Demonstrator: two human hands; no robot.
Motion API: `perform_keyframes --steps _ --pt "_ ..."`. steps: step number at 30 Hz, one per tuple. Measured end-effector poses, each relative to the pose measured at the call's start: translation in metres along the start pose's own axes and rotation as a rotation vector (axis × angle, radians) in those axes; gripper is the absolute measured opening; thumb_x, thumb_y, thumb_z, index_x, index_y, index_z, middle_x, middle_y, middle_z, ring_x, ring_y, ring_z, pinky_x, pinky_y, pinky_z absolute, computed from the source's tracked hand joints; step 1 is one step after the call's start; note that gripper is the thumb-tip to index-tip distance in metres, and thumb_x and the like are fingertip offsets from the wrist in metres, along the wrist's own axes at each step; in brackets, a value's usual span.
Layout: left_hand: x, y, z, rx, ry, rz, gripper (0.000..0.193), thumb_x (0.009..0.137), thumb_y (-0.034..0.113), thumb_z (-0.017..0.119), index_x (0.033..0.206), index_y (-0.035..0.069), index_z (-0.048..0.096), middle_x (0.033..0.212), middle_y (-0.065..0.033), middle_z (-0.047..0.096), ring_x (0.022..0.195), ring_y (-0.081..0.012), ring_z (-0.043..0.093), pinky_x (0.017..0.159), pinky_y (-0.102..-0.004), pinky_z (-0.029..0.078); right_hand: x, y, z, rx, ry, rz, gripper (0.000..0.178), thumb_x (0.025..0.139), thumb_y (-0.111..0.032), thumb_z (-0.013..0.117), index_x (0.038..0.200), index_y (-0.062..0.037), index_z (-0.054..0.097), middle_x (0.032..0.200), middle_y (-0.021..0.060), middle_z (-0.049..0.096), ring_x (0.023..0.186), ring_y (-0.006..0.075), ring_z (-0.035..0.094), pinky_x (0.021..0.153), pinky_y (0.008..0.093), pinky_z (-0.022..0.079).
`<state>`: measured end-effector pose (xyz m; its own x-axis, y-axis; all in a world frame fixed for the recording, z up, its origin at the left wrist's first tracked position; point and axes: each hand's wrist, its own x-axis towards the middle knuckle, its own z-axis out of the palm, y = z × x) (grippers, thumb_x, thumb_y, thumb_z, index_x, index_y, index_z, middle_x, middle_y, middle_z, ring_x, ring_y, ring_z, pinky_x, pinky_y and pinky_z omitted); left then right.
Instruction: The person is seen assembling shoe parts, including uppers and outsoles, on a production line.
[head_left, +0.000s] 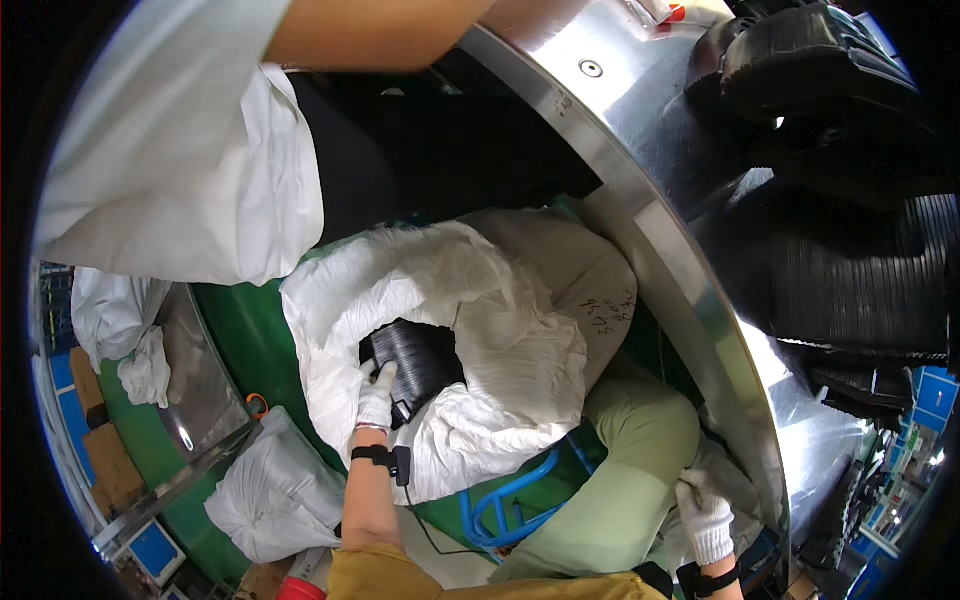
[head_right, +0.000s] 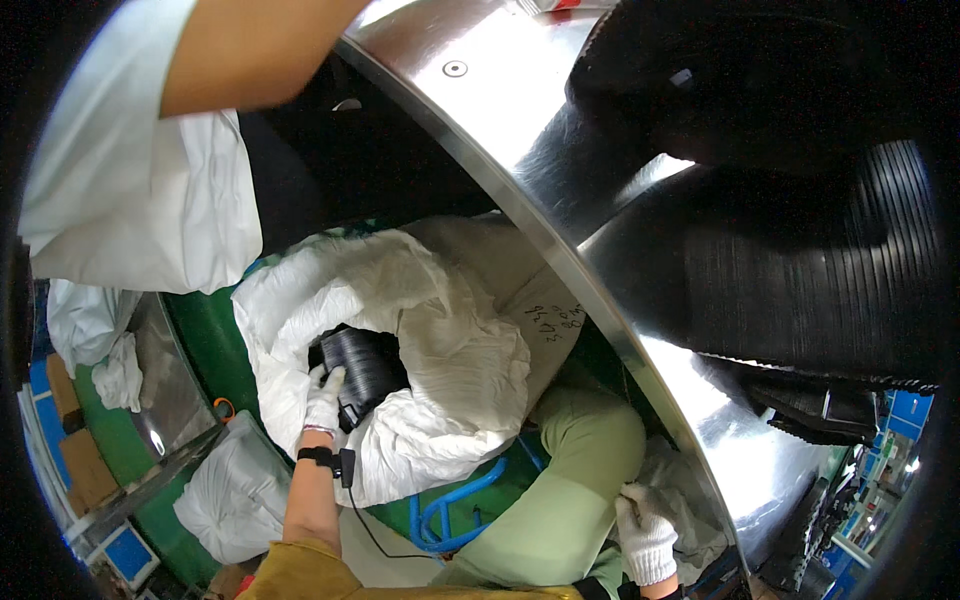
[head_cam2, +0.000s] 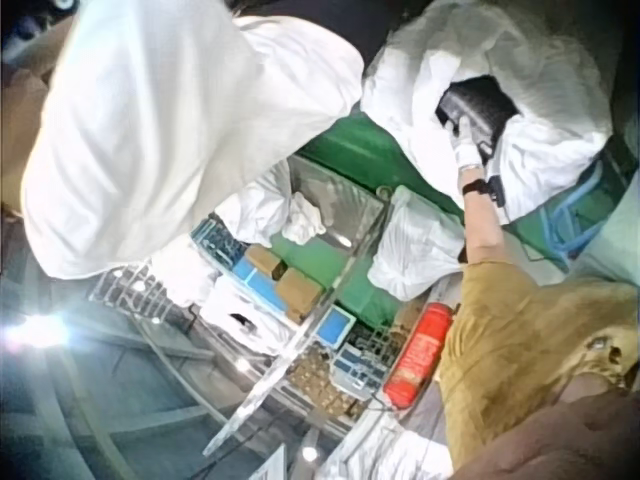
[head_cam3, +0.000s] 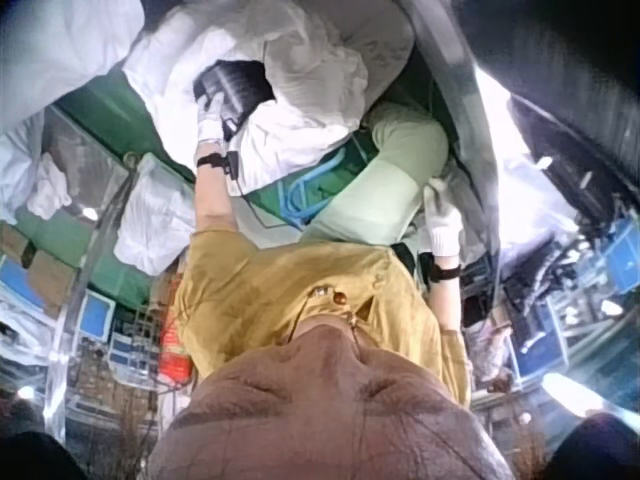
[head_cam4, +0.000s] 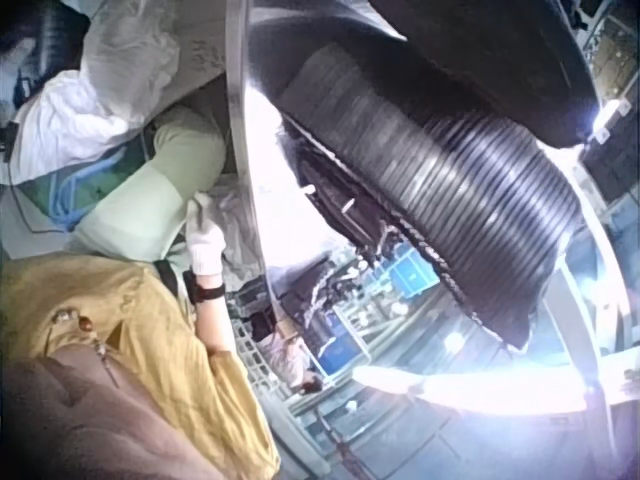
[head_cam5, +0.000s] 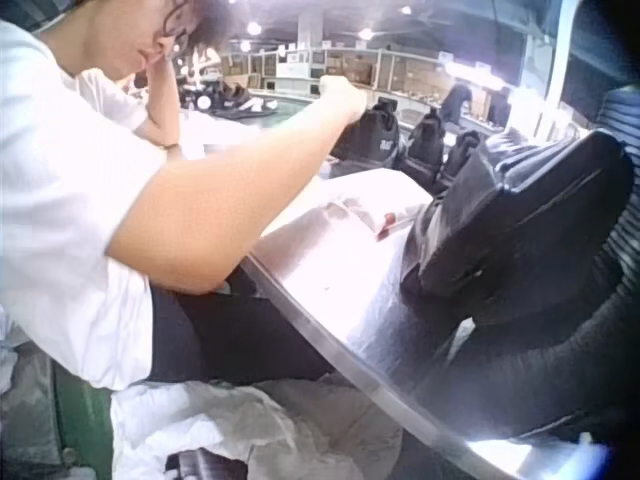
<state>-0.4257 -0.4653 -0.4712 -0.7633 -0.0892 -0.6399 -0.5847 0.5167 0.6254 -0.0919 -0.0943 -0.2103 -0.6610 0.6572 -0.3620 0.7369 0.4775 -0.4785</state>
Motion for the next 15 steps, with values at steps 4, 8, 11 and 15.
perform_keyframes --steps 4,8,11,15 --pt "-0.027 0.023 -0.022 0.06 0.033 -0.006 0.05 0.094 0.034 0.066 0.131 0.002 0.06 0.115 -0.016 0.066 0.093 -0.0248 0.063 0.087 -0.035 0.051 -0.002 -0.002 -0.002 -0.02 0.029 -0.031 0.017 0.085 -0.003 0.07 0.102 -0.0017 0.068 0.096 0.0183 0.07 0.084 0.031 0.07 0.078 0.0363 0.055" --pt "-0.037 -0.002 -0.045 -0.044 0.066 0.088 0.05 0.098 0.029 0.062 0.138 0.0 0.053 0.125 -0.0146 0.062 0.104 -0.0241 0.062 0.094 -0.0333 0.05 0.0 -0.003 -0.001 -0.021 0.015 -0.025 0.019 0.084 -0.004 0.072 0.103 -0.0013 0.068 0.098 0.0193 0.071 0.087 0.0323 0.07 0.08 0.0369 0.056" --pt "-0.077 0.027 -0.042 -0.317 0.049 0.059 0.049 0.1 0.025 0.06 0.14 0.0 0.05 0.127 -0.0125 0.062 0.108 -0.0232 0.062 0.095 -0.0327 0.051 0.006 -0.016 -0.007 -0.061 0.03 -0.098 0.019 0.084 -0.004 0.071 0.102 -0.001 0.067 0.096 0.0198 0.071 0.086 0.0344 0.07 0.08 0.0388 0.056" --pt "-0.124 0.059 -0.03 -0.656 -0.001 0.06 0.044 0.101 0.02 0.059 0.138 -0.001 0.051 0.129 -0.0118 0.061 0.105 -0.0241 0.065 0.095 -0.0339 0.054 0.017 -0.067 -0.003 -0.09 0.052 -0.319 0.017 0.081 -0.005 0.071 0.098 -0.0041 0.066 0.096 0.0182 0.07 0.086 0.0369 0.068 0.076 0.0452 0.056"
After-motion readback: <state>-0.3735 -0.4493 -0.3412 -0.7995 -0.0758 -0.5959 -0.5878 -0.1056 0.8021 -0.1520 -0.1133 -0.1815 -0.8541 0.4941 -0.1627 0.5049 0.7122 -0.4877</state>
